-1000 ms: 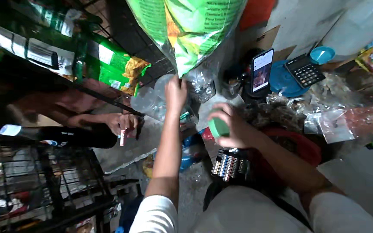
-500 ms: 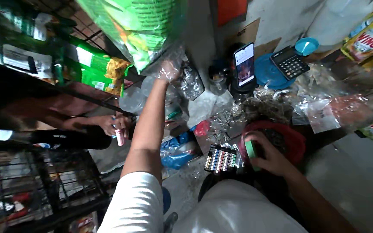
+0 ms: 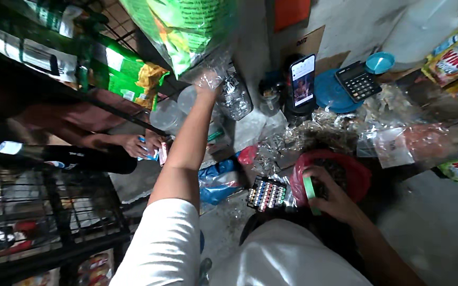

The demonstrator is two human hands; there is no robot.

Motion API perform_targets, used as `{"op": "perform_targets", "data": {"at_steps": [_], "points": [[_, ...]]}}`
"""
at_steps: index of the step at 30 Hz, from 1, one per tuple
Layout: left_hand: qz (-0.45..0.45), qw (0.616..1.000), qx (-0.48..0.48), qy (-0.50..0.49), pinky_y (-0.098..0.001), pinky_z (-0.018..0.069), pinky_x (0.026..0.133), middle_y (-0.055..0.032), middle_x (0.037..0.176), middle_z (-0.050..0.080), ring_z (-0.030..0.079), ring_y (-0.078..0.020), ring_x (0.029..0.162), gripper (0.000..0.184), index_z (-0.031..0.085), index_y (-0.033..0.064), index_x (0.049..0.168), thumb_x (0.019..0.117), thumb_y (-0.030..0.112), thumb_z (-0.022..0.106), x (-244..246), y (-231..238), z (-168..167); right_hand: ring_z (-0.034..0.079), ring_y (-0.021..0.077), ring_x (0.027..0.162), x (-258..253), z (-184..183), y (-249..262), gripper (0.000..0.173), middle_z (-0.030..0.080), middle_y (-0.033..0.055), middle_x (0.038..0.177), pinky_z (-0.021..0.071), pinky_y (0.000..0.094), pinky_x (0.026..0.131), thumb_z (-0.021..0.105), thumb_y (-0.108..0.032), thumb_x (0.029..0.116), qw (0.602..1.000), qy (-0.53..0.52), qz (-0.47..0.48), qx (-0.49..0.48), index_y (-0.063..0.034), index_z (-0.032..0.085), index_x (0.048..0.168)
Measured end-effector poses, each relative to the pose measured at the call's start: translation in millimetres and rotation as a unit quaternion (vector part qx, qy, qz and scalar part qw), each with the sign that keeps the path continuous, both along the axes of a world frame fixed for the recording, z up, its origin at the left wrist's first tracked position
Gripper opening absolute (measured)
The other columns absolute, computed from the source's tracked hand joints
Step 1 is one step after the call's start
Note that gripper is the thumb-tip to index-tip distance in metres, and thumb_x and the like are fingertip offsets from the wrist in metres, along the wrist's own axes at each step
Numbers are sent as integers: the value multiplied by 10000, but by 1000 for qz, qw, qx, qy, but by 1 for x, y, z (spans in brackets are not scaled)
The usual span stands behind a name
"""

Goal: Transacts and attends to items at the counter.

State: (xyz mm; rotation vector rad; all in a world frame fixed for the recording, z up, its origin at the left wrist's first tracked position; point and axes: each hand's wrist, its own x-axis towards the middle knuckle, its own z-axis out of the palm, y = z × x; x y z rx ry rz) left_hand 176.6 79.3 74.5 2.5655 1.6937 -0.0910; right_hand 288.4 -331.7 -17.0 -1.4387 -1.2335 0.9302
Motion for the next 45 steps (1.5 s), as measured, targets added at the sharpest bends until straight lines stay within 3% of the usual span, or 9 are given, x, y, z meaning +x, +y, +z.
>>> {"op": "perform_targets", "data": {"at_steps": [6,12,17,24,29,34,40,42,45], "points": [[22,999,10,30,-714,439,960,-325,1353,575,557,-533,1244,383,593,-83,1297,1003,163,580,12,6,-8,532,173,1271,-2,-8,-7,606,520,229,1396,496,259,982,707,-323,817,1000,19,-15,19,61,588,1270],[-6,1000,-3,14,-736,422,967,-329,1383,554,534,-554,1262,365,591,-35,1331,1049,174,491,17,-2,-8,516,158,1283,-2,-8,-10,637,522,205,1381,498,242,978,698,-414,838,999,26,-25,21,55,599,1258],[-1,999,-22,39,-717,418,988,-339,1356,567,527,-544,1277,342,595,-55,1315,1014,104,555,20,-18,3,513,152,1291,-2,-12,-12,687,520,204,1379,502,236,983,681,-488,854,999,17,-21,31,57,594,1263],[-41,997,-37,-51,-734,411,982,-320,1354,577,543,-537,1262,413,544,49,1420,1017,141,547,-1,9,10,552,152,1230,-2,-14,-23,685,509,229,1392,517,234,933,693,-432,841,999,19,-45,9,65,569,1296],[-46,996,-77,-27,-708,371,1057,-347,1337,577,526,-531,1287,402,607,-32,1329,1071,248,479,-5,1,18,583,156,1190,-1,-17,-24,708,525,235,1379,537,248,908,689,-449,847,999,19,-44,12,76,564,1305],[11,996,-85,-8,-722,375,1042,-350,1331,575,520,-520,1300,621,632,-58,1264,1052,505,475,4,-10,12,550,148,1252,-3,-18,-17,756,525,209,1393,527,256,944,662,-559,861,999,19,-29,31,50,571,1298],[34,997,-73,-11,-723,403,998,-340,1301,595,540,-515,1272,501,664,-55,1188,1024,405,550,7,-18,14,554,151,1225,-5,-16,-21,666,527,220,1384,508,242,939,684,-392,841,999,12,-33,5,77,560,1298],[33,996,-71,-54,-714,395,1013,-337,1325,583,530,-512,1288,491,643,-50,1234,1039,386,531,3,-20,20,557,162,1229,-6,-19,-22,666,538,237,1375,499,259,969,682,-378,839,999,3,-38,6,96,562,1292],[16,961,-75,-265,-623,440,1033,-277,1292,621,593,-415,1228,424,603,-19,1323,1057,285,476,-23,-22,20,568,120,1198,-11,-17,-18,688,543,236,1372,504,242,956,715,-307,795,999,25,-45,-11,123,542,1303]]}}
